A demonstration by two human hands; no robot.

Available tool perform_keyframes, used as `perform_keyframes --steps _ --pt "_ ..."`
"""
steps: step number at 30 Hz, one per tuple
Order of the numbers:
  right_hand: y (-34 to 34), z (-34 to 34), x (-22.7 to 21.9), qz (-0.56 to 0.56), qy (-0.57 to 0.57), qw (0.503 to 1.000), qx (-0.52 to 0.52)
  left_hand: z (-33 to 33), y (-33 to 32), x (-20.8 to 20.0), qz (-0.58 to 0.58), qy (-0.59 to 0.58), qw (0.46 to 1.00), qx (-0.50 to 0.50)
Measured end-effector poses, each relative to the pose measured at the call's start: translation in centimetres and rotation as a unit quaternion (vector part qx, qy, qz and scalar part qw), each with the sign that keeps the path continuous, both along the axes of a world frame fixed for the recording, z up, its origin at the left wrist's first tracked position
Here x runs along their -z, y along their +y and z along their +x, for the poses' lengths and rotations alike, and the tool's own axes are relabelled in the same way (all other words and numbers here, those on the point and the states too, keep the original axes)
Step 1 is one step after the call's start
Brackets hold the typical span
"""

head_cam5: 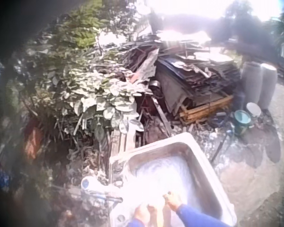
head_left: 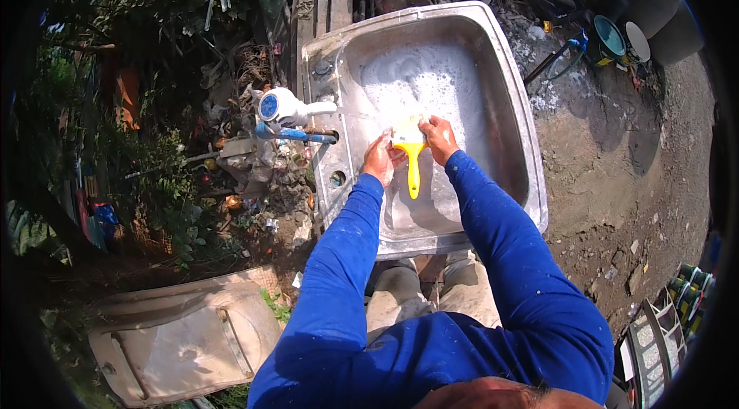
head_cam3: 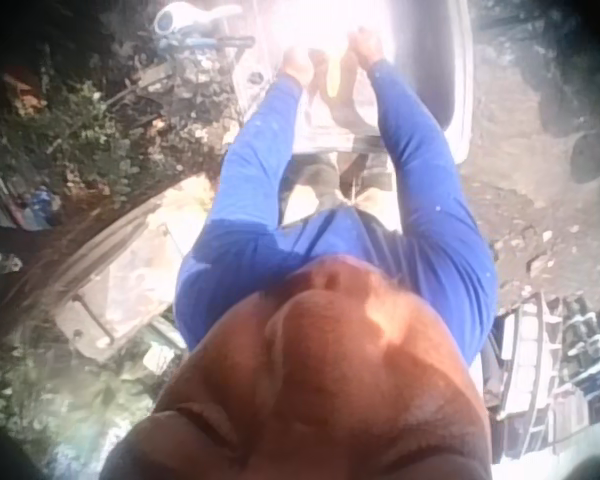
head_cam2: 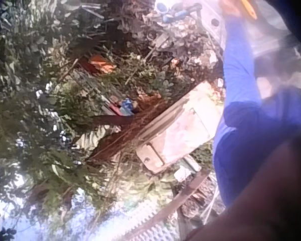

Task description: The person uses a yellow-handled brush to scrub a green bucket and then scrubs the interior of an outdoor stainless steel sink under running water. The person rinses the brush and continues scrubbing the sink basin and drain area.

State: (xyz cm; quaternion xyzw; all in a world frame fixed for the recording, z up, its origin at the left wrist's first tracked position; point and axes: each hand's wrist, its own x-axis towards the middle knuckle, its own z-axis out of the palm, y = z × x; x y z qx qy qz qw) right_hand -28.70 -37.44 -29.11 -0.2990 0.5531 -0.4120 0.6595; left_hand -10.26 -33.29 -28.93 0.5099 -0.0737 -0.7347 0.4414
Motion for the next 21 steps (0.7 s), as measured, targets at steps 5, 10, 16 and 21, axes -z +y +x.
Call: perform_keyframes --steps 5,10,16,21 --pt "1.0 3.7 -0.2 -0.006 0.076 0.997 -0.034 0.4 -1.7 -1.0 -0.055 0.004 0.998 -0.007" --pt "0.3 6.3 3.4 -0.325 0.516 0.732 -0.305 -2.2 -1.3 -2.7 -0.047 -0.032 0.997 -0.046" --pt "-0.1 9.2 1.9 -0.287 0.304 0.887 -0.197 -0.2 0.5 -6.9 -0.007 -0.049 0.999 -0.007" --pt "1.0 8.7 2.7 -0.285 0.308 0.903 -0.086 -2.0 -2.8 -3.5 -0.043 -0.008 0.998 0.041"
